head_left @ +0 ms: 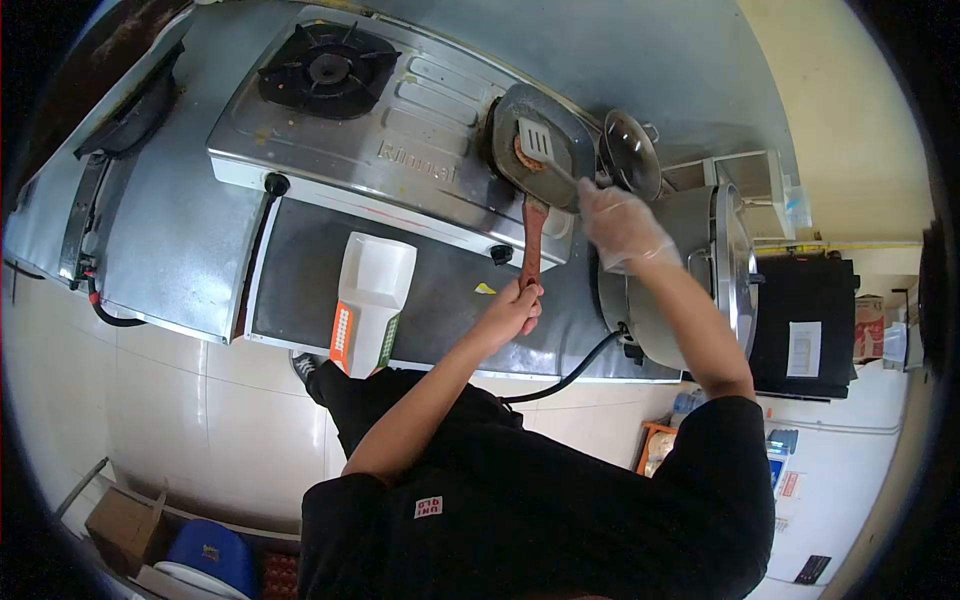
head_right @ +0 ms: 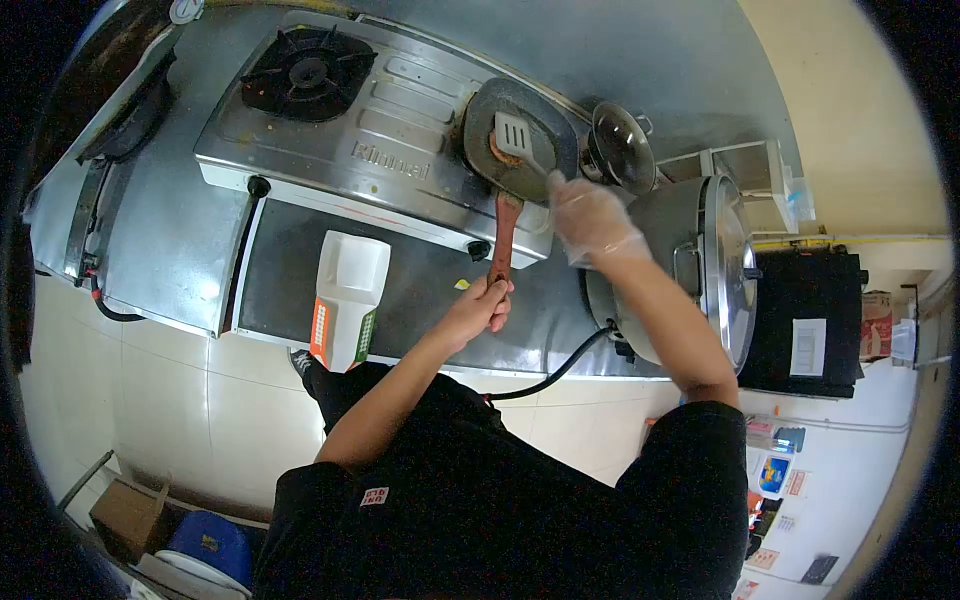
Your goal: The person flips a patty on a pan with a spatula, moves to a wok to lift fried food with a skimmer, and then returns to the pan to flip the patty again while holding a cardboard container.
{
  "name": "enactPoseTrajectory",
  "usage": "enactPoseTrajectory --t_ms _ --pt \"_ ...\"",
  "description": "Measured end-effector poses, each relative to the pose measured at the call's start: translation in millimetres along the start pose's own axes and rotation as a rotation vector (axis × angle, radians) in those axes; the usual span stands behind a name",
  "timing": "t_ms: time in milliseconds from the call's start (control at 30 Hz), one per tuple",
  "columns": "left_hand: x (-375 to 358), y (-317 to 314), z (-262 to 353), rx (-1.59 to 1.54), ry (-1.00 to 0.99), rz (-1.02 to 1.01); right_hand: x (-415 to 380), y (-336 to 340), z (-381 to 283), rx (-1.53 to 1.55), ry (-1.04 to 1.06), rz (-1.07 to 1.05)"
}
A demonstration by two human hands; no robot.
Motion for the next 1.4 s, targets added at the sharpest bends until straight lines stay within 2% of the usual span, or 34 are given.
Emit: enactPoseTrajectory --t_ms 67,167,267,367,400,467,567,667,767,967,1400 --pt "-1.0 -0.3 -1.7 -0.002 0.017 0.013 0.1 4.1 -14.6 0.067 -0.103 0.045" --pt "2.6 -1.6 -4.7 -0.026 -0.004 -0.012 15.3 -8.5 -15.0 0.067 -0.008 0.251" --pt "4.0 -1.6 -8.1 -0.048 0.004 -0.012 8.2 -12.5 -21.2 0.087 -0.115 0.082" --pt "-1.3 -5.3 -3.8 -0.109 -0.025 -0.007 -10.7 -11.1 -22.9 0.191 -0.106 0.136" --pt "-1.0 -3.6 -8.8 -0.124 -0.022 -0.009 -17.1 -4.6 -21.6 0.165 -0.098 0.295" --pt "9.8 -3.2 -18.9 -0.141 -0.005 -0.041 -12.0 -3.6 -8.1 0.316 -0.154 0.206" --pt "8.6 -4.6 -17.7 -0.095 0.002 -0.054 -4.5 -0.1 13.6 0.407 -0.155 0.225" --pt "6.6 5.6 -25.4 -0.089 0.028 -0.043 -21.6 22.6 28.0 0.489 -0.238 0.072" --pt "6.3 11.2 -25.9 -0.050 0.028 -0.038 -21.5 9.9 32.4 0.480 -0.272 0.153" --pt "7.1 9.0 -27.7 -0.025 0.025 -0.051 -23.6 21.6 22.4 0.348 -0.240 0.124" --pt "11.6 26.5 -33.9 0.124 -0.025 0.036 -29.7 20.8 33.7 0.446 -0.257 0.236"
Point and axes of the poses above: each hand's wrist, its own x-axis towards the middle knuckle, its own y-axis out of the back of the hand, z = x × y, the point moved 10 cm from there along x, towards the middle knuckle, and after that the axes turned 3 degrees about y, right-handed, at the moved point
